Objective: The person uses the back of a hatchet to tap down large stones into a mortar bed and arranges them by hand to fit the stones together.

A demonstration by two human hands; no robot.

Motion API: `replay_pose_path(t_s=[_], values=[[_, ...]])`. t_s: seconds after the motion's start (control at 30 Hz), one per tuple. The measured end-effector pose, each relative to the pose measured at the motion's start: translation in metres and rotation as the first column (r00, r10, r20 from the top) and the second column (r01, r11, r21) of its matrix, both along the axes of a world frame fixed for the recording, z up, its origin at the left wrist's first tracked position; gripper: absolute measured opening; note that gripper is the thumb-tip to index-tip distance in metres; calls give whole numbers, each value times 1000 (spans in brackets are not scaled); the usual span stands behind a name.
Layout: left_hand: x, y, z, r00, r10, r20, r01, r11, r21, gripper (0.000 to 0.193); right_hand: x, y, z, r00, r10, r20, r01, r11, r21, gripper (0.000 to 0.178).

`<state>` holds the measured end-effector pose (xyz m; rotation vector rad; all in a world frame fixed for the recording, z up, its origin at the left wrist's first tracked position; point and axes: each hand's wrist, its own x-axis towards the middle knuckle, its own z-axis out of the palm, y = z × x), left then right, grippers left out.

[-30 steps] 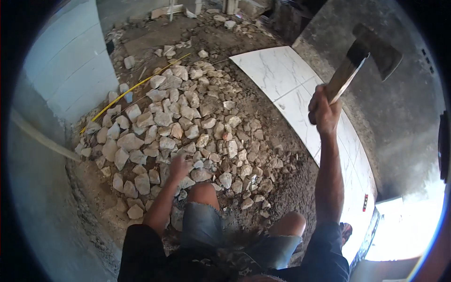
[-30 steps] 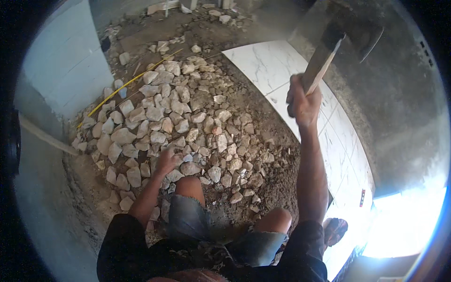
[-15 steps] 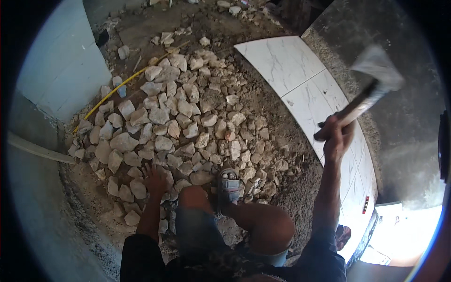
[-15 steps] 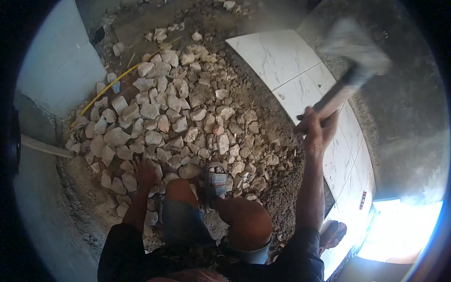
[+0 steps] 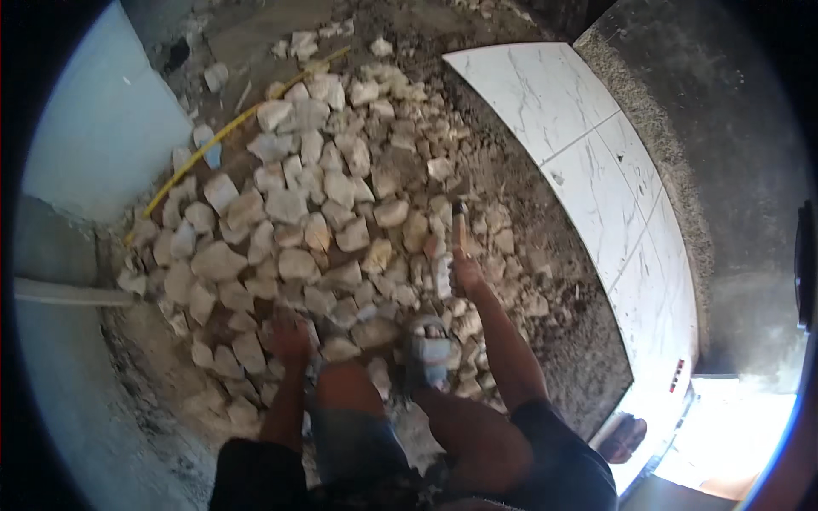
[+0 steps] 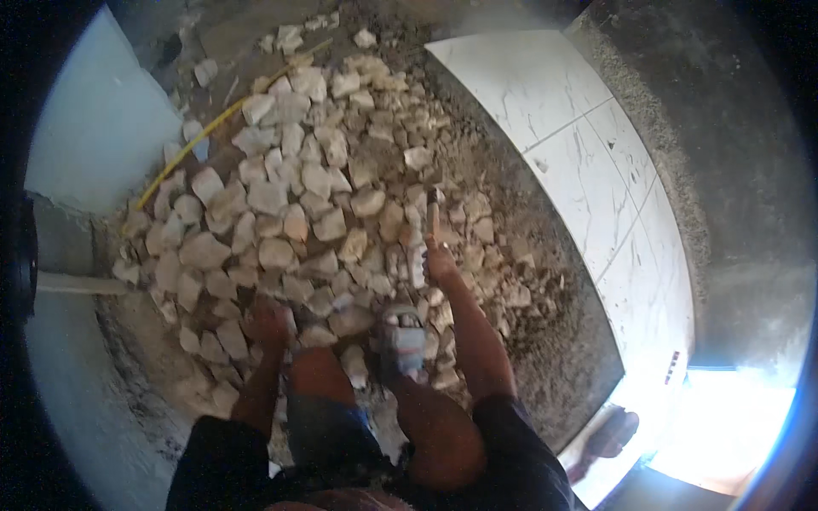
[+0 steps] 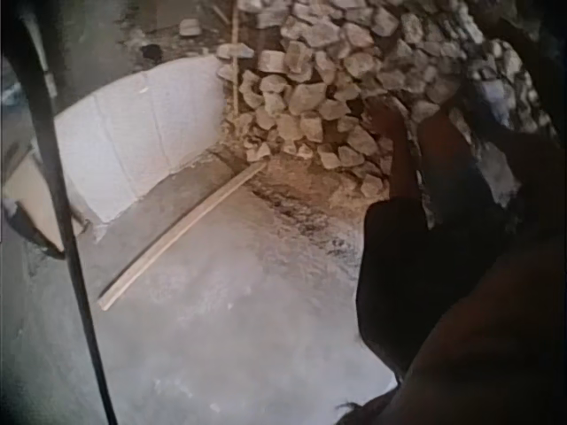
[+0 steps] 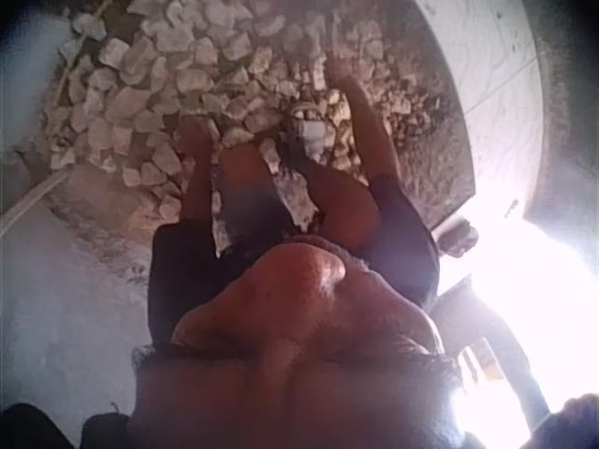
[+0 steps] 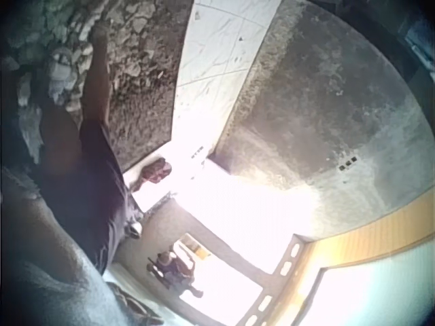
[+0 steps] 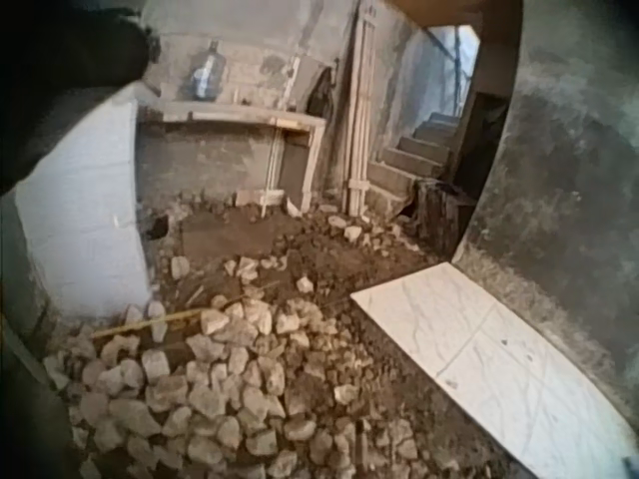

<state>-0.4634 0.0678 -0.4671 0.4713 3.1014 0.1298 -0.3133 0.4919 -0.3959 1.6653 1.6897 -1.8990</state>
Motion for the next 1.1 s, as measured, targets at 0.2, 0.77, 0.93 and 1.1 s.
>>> replay_pose_path(t_s=[0.2, 0.77, 0.93, 1.1], values=[[-1, 0, 23, 996, 34, 82, -40, 997, 70, 52, -21, -10, 210, 997, 82, -3, -69, 853, 517, 57], [-3, -11, 15, 999, 26, 22, -27, 999, 42, 45, -6, 0, 78, 994, -72, -87, 87, 980, 179, 16], [-7, 13, 27, 994, 78, 76, -76, 997, -29, 45, -30, 45, 281, 500, 384, -776, 396, 696, 599, 14], [-1, 21, 39, 992, 80, 95, -75, 995, -63, 47, -56, 76, 256, 378, 660, -649, 568, 388, 726, 15]])
